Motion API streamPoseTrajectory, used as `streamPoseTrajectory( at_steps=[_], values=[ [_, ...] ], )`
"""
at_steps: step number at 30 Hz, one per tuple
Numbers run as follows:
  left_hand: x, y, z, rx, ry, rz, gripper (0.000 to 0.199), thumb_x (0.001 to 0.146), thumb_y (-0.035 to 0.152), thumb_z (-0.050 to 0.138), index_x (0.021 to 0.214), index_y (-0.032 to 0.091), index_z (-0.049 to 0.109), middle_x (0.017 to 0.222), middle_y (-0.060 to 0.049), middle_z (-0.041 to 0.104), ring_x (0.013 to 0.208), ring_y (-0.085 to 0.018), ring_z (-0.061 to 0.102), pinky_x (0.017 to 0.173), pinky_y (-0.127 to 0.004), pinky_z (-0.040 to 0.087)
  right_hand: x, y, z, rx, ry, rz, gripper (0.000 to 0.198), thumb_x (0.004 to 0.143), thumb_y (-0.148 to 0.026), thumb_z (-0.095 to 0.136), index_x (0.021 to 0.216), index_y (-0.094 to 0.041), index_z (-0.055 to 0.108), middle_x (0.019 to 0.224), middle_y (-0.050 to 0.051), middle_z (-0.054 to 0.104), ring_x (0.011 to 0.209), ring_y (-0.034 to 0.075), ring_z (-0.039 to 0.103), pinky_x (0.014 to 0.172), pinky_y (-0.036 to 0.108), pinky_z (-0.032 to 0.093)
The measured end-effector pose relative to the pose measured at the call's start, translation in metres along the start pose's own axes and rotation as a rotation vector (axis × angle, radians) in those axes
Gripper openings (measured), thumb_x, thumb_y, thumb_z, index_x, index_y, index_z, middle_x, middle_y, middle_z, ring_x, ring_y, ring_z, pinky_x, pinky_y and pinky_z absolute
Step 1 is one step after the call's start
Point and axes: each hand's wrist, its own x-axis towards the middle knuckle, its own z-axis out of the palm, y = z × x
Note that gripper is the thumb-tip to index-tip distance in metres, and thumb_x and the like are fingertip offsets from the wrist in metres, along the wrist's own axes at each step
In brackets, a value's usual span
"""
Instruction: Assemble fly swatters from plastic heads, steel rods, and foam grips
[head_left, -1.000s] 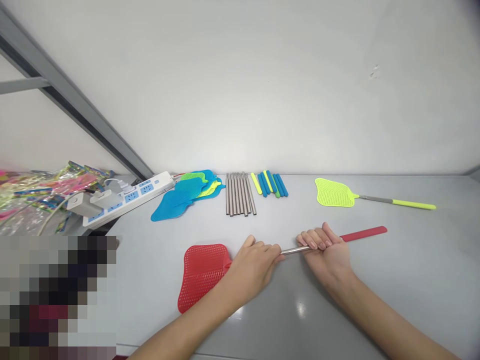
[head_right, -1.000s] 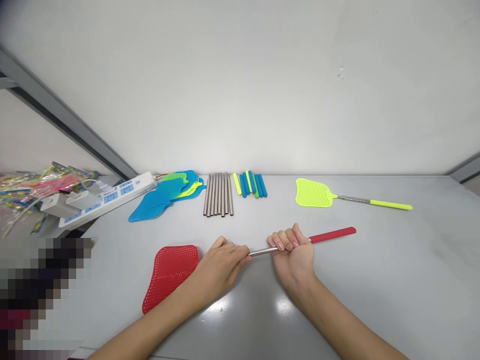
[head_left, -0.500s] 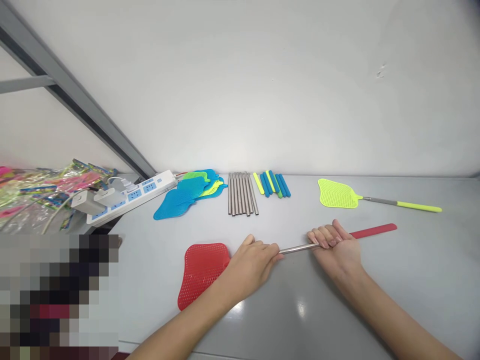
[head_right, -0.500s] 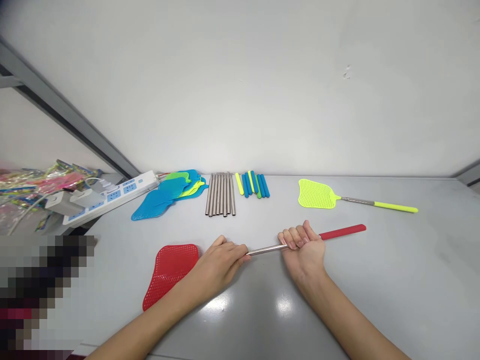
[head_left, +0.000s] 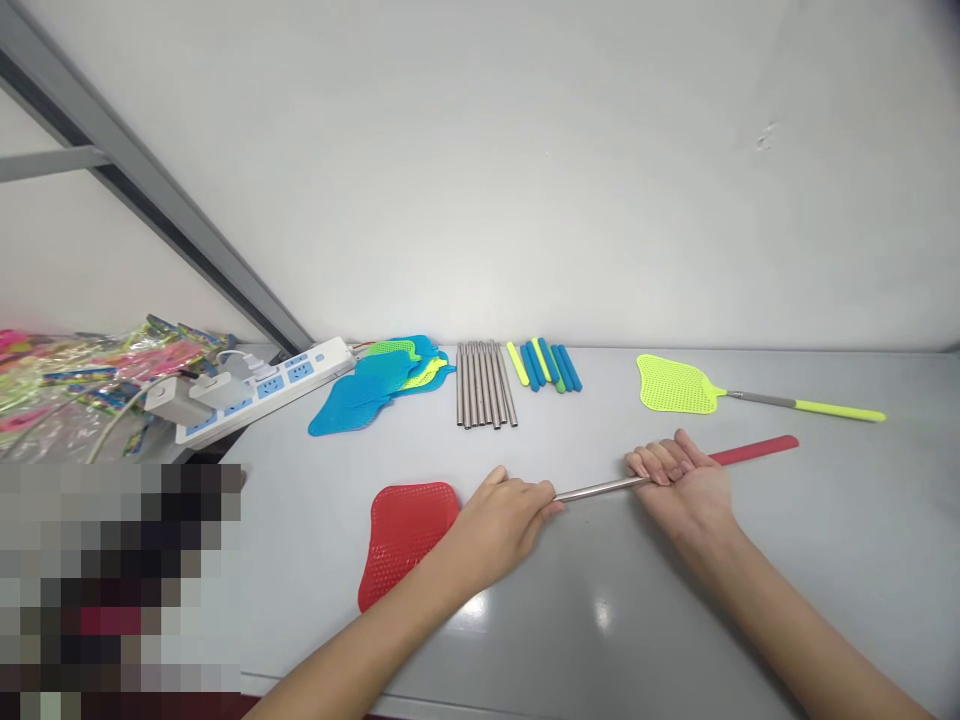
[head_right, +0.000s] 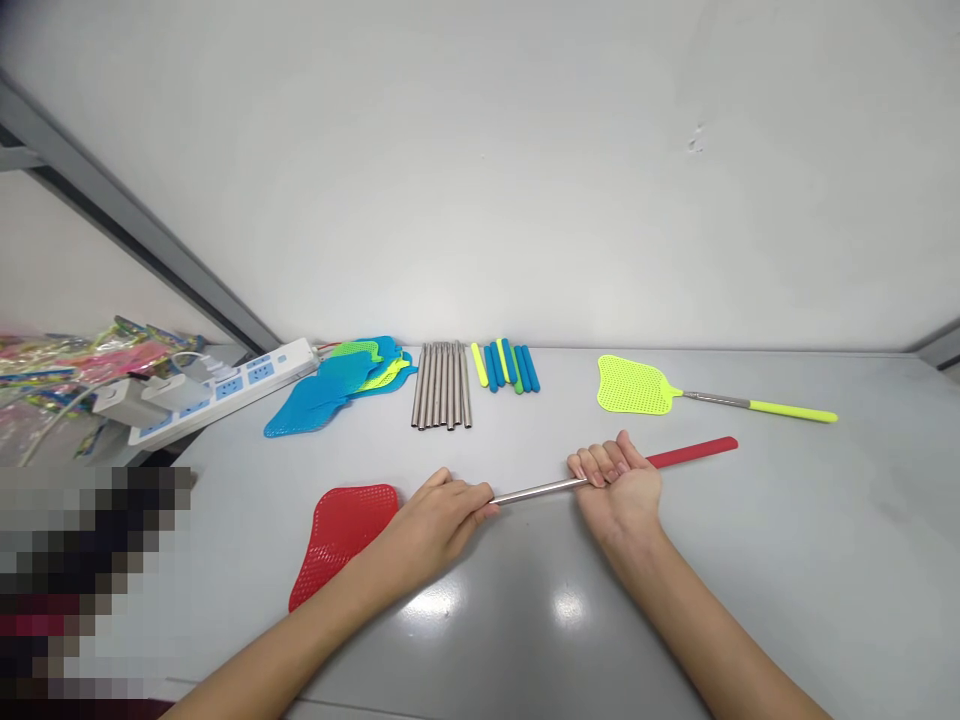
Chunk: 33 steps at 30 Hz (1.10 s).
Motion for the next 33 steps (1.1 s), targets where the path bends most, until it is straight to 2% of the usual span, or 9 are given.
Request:
streamPoseTrajectory(
  at_steps=[5,10,17,23,27,29,33],
  values=[
    [0.001,0.000,0.000,0.011,-0.016,-0.001,0.029,0.088,0.028,0.021,0.068,0.019,0.039,0.058,0.004,0.050,0.055,-0.010,0.044,0.064,-0.026,0.029,0.001,-0.003,0.001,0.047,0.038,0.005,0.038,0.077,-0.019,0.037,0.051,-0.018,0.009,0.037,-0.006,0.015,0.033,0.008,0.018,0.037,0.023,0.024],
    [0.005,0.002,0.001,0.005,0.022,-0.013,0.031,0.088,0.031,0.021,0.071,0.019,0.043,0.063,0.002,0.052,0.061,-0.011,0.046,0.065,-0.026,0.030,0.001,-0.006,0.004,0.045,-0.040,-0.075,0.037,0.076,-0.019,0.039,0.050,-0.018,0.013,0.038,-0.006,0.016,0.034,0.008,0.021,0.039,0.023,0.025],
    [0.004,-0.007,-0.003,-0.012,0.077,-0.052,0.027,0.087,0.029,0.024,0.081,0.019,0.049,0.072,0.000,0.052,0.068,-0.013,0.045,0.068,-0.028,0.030,0.003,-0.018,0.006,0.072,-0.014,-0.194,0.034,0.074,-0.019,0.037,0.048,-0.017,0.016,0.040,-0.006,0.016,0.035,0.007,0.021,0.040,0.022,0.027],
    [0.005,-0.023,-0.008,-0.050,0.064,-0.031,0.027,0.087,0.026,0.024,0.077,0.019,0.049,0.070,0.000,0.052,0.067,-0.013,0.045,0.069,-0.028,0.031,0.008,-0.020,0.001,-0.012,-0.019,-0.274,0.022,0.069,-0.020,0.041,0.049,-0.017,0.033,0.050,-0.003,0.030,0.045,0.009,0.035,0.044,0.024,0.033],
    [0.006,-0.023,-0.009,-0.059,0.091,-0.026,0.027,0.087,0.026,0.024,0.078,0.019,0.048,0.070,0.001,0.053,0.066,-0.012,0.045,0.069,-0.028,0.030,-0.003,-0.006,0.008,-0.102,-0.126,-0.218,0.014,0.071,-0.025,0.045,0.059,-0.018,0.046,0.064,0.000,0.040,0.058,0.011,0.043,0.053,0.027,0.039],
    [0.006,-0.021,-0.009,-0.063,0.116,-0.019,0.026,0.087,0.026,0.025,0.081,0.019,0.049,0.071,0.000,0.053,0.067,-0.012,0.045,0.069,-0.028,0.029,-0.014,0.005,0.013,-0.197,-0.217,-0.171,0.013,0.073,-0.024,0.047,0.061,-0.018,0.048,0.066,0.000,0.040,0.061,0.011,0.043,0.055,0.025,0.038],
    [0.006,-0.015,-0.007,-0.037,0.132,0.031,0.025,0.087,0.025,0.025,0.083,0.019,0.049,0.071,0.000,0.052,0.067,-0.012,0.044,0.069,-0.027,0.029,-0.029,0.025,0.017,-0.550,-0.357,0.049,0.024,0.079,-0.031,0.043,0.064,-0.016,0.054,0.067,0.001,0.042,0.056,0.010,0.039,0.052,0.024,0.035]
  ],
)
